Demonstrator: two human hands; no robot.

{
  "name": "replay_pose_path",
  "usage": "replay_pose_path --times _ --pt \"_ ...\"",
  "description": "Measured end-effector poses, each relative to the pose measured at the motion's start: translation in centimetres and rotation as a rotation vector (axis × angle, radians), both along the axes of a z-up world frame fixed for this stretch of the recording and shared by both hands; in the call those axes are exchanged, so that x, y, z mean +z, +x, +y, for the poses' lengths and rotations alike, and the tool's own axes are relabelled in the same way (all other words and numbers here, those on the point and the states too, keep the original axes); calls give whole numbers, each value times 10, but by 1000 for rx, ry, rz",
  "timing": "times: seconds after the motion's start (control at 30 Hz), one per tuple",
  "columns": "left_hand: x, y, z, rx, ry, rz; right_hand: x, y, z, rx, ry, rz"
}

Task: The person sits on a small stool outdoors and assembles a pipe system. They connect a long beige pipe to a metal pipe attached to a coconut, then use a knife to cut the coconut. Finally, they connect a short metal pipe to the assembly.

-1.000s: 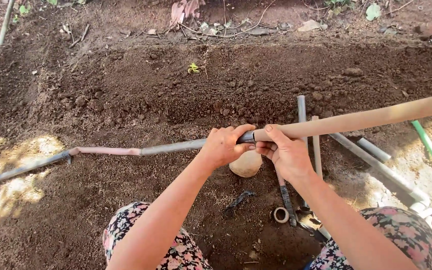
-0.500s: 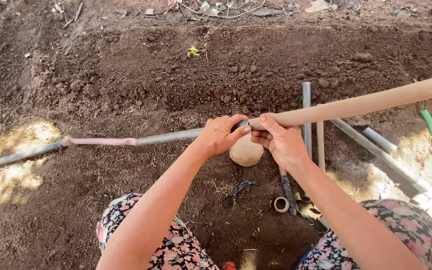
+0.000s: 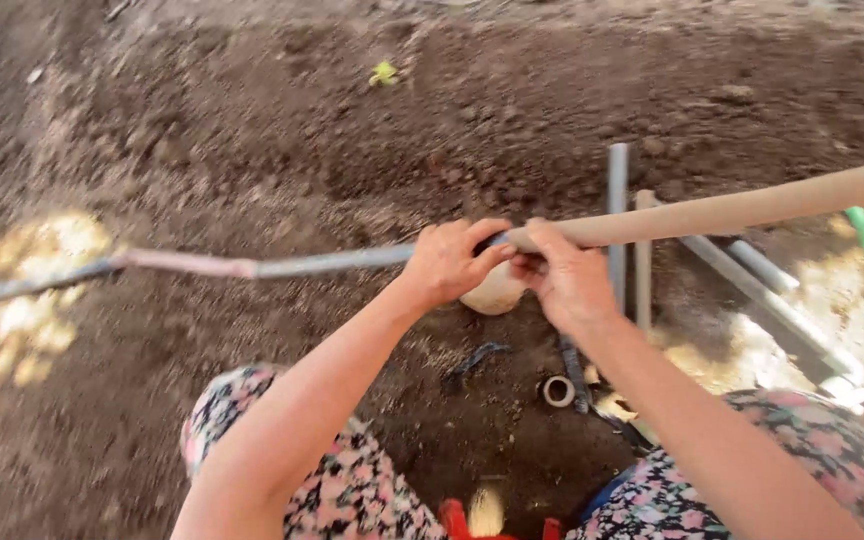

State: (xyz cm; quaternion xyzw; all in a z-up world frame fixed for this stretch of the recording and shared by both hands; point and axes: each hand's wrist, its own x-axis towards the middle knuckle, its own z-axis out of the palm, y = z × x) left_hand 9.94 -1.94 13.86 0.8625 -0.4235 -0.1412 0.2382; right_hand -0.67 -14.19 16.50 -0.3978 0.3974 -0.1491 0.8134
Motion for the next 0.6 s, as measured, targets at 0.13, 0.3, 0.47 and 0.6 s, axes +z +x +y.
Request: replay_pose_path --times 0.13,0.3,0.47,0.6 --pt "9 -5 15 7 -91 -3 1 2 8 98 -68 62" --pt "15 4 14 -143 -129 3 51 -3 21 167 -86 165" --pt "3 1 14 -169 -69 -2 48 -4 18 182 -55 139" --pt "9 -1 19 -159 -236 -56 28 -3 5 172 -73 101"
